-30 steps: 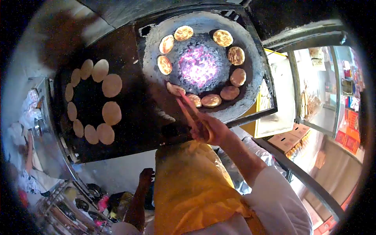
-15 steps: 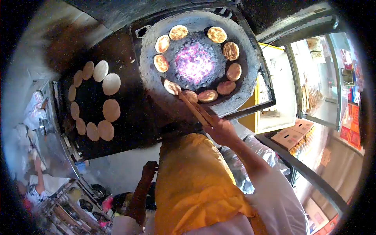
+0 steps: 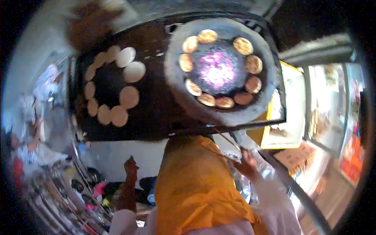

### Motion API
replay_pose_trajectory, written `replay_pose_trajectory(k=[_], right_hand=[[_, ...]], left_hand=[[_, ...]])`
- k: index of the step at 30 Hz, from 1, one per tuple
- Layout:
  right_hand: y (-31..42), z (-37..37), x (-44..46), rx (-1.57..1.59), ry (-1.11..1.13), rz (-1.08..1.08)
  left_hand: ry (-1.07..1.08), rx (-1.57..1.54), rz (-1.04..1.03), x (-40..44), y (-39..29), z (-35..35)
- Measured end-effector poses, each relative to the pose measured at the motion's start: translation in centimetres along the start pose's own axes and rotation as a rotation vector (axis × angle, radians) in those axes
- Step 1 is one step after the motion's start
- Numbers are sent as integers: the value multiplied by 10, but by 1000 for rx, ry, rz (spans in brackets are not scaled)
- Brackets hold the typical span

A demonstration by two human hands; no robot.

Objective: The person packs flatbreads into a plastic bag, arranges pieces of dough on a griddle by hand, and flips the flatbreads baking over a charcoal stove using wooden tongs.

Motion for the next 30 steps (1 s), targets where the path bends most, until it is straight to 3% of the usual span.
replay_pose_trajectory(k=[3, 5, 7, 9, 10, 14, 15, 16, 19, 20, 25, 30], right_hand=[[-47, -30, -66, -77, 188, -244], [-59, -40, -94, -68, 285, -399], [-54, -47, -111, -40, 351, -544], [-41, -53, -127, -2, 384, -690], [-30, -56, -134, 22, 390, -752], [25, -70, -151, 117, 382, -953], [40, -73, -155, 144, 379, -992], [54, -76, -155, 164, 376, -1021], [90, -85, -159, 229, 382, -1085], [98, -87, -161, 245, 389, -1101], [115, -100, -181, 321, 388, -1174], [92, -120, -217, 444, 442, -1210]], left_hand=[[-312, 143, 102, 51, 46, 55], [-476, 367, 26, 110, 116, 83], [-600, -127, 327, 172, 81, 128], [-652, -554, 503, 236, 60, 161], [-797, -100, 336, 275, 69, 172], [-588, 413, -180, 420, 186, 197], [-478, -121, 175, 397, 54, 218], [-441, -139, 165, 414, 49, 207], [-229, 421, -149, 453, 80, 204], [-209, 458, -153, 459, 81, 206], [-171, 190, 33, 478, 59, 189], [-178, -205, 387, 434, 10, 189]])
Point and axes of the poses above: each hand's wrist, its own x-axis towards the middle knuckle, its own z-axis out of the back of the hand, y = z × x, the point moved 2 cm from there along x, towards the middle knuckle, and after that the axes turned 11 degrees about -y, right-handed, at the moved point
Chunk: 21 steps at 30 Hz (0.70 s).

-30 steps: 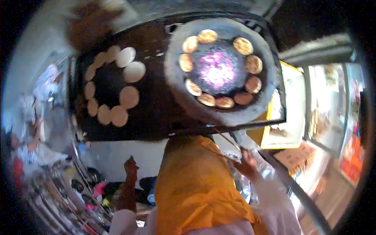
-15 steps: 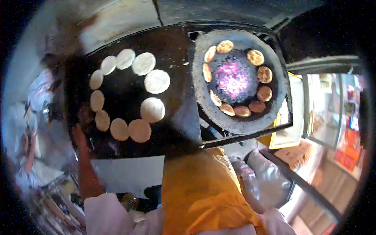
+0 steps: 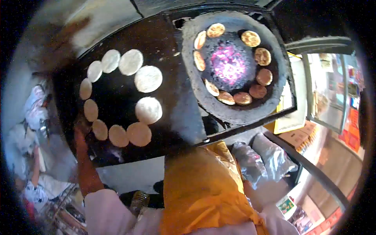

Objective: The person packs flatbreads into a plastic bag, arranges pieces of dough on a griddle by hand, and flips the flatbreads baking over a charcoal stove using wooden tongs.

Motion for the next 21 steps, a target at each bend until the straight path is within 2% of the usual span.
replay_pose_trajectory(k=[4, 7, 9, 10, 11, 13, 15, 16, 17, 18, 19, 20, 21], right_hand=[[-38, 1, 16, 92, 46, -24], [-68, -1, 31, 177, 84, -33], [-81, -7, 45, 251, 108, -39], [-84, -9, 50, 287, 116, -40], [-92, -13, 57, 322, 125, -33], [-105, -23, 72, 390, 145, 7], [-113, -29, 84, 484, 179, 74], [-118, -30, 88, 544, 209, 84], [-121, -32, 96, 698, 249, -146], [-124, -32, 95, 805, 261, -273], [-126, -31, 95, 912, 259, -403], [-126, -30, 97, 750, 161, -228], [-124, -29, 96, 575, 63, -64]], left_hand=[[35, -217, 301, -65, -64, -26], [-31, -230, 364, -106, -96, -46], [192, -312, 341, -113, -82, -63], [201, -316, 313, -119, -92, -63], [350, -228, 269, -130, -105, -67], [511, -124, 194, -158, -130, -90], [498, -342, 95, -217, -160, -131], [524, -310, 83, -237, -169, -144], [532, -291, -86, -254, -181, -157], [551, -276, -256, -271, -194, -177], [507, -258, 44, -291, -217, -192], [450, -228, 337, -312, -237, -206], [497, -204, 305, -314, -233, -223]])
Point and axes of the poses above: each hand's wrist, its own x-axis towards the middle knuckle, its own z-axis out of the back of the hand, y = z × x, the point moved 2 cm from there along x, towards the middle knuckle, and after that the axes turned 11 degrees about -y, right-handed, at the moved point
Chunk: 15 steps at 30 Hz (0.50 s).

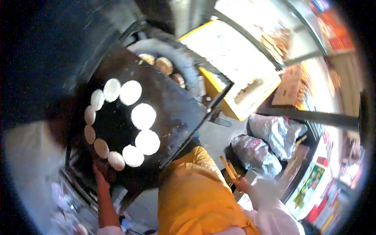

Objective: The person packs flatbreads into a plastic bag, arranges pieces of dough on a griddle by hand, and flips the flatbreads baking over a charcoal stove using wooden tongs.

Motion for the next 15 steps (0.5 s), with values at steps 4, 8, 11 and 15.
replay_pose_trajectory(k=[4, 8, 11, 15], right_hand=[[4, 2, -2, -80, -146, 249], [-41, 3, 27, 531, 192, 36], [-33, 0, 38, 329, 128, 22], [-5, -23, 32, -105, -58, -24]], left_hand=[[261, -72, -189, -71, -5, -70], [262, -75, -202, -89, -2, -98], [265, -10, -231, -74, -1, -100], [108, 250, -610, -49, 6, -75]])
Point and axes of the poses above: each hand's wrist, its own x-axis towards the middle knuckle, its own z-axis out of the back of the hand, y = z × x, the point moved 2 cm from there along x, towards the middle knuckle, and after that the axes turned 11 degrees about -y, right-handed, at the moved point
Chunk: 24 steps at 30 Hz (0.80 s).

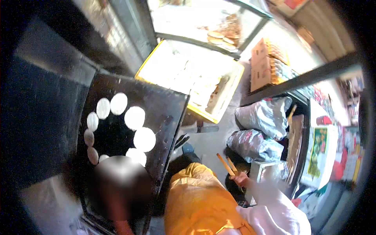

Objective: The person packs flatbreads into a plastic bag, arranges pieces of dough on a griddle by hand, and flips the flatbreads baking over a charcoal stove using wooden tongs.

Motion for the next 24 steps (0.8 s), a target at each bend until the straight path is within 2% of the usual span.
replay_pose_trajectory(k=[1, 3, 4, 5, 6, 7, 8, 10, 11, 12, 13, 14, 15, 16, 18, 19, 21, 23, 24], right_hand=[[1, -9, -5, -101, -54, -21], [-4, -34, -20, 23, -105, -91], [-7, -47, -28, 86, -133, -124], [8, -54, -56, 150, -162, -142], [9, -64, -79, 219, -200, -169], [-32, -109, -57, 184, -245, -94], [12, -89, -131, 228, -244, -257], [7, -114, -188, 213, -230, -242], [-25, -146, -190, 235, -200, -286], [-50, -174, -194, 147, -278, -197], [-51, -178, -227, 192, -216, -257], [-77, -201, -236, 187, -252, -251], [-79, -205, -264, 221, -238, -314], [-93, -216, -274, 246, -261, -319], [-123, -249, -291, 305, -305, -412], [-123, -250, -302, 316, -300, -413], [-113, -232, -332, 421, -331, -476], [-110, -219, -338, 484, -346, -508], [-111, -210, -336, 524, -436, -515]], left_hand=[[-88, 170, -188, 4, 13, 8], [-156, 406, -579, 1, 26, 5], [-102, 427, -721, -20, 20, -7], [99, 301, -886, -93, -27, -28], [364, 157, -681, -116, -20, -43], [580, 192, -664, -163, -35, -53], [816, 182, -678, -174, -11, -60], [1072, 511, -896, -184, 40, -62], [1102, 471, -792, -199, 56, -54], [1137, 440, -735, -195, 87, -49], [1129, 504, -841, -178, 122, -46], [1215, 319, -642, -129, 200, -58], [1143, 656, -609, -151, 175, -35], [1170, 463, -570, -123, 220, -36], [1018, 710, -759, -129, 214, -11], [1021, 719, -766, -138, 211, -7], [846, 717, -829, -161, 194, 4], [825, 729, -789, -189, 177, 5], [809, 724, -746, -199, 172, 2]])
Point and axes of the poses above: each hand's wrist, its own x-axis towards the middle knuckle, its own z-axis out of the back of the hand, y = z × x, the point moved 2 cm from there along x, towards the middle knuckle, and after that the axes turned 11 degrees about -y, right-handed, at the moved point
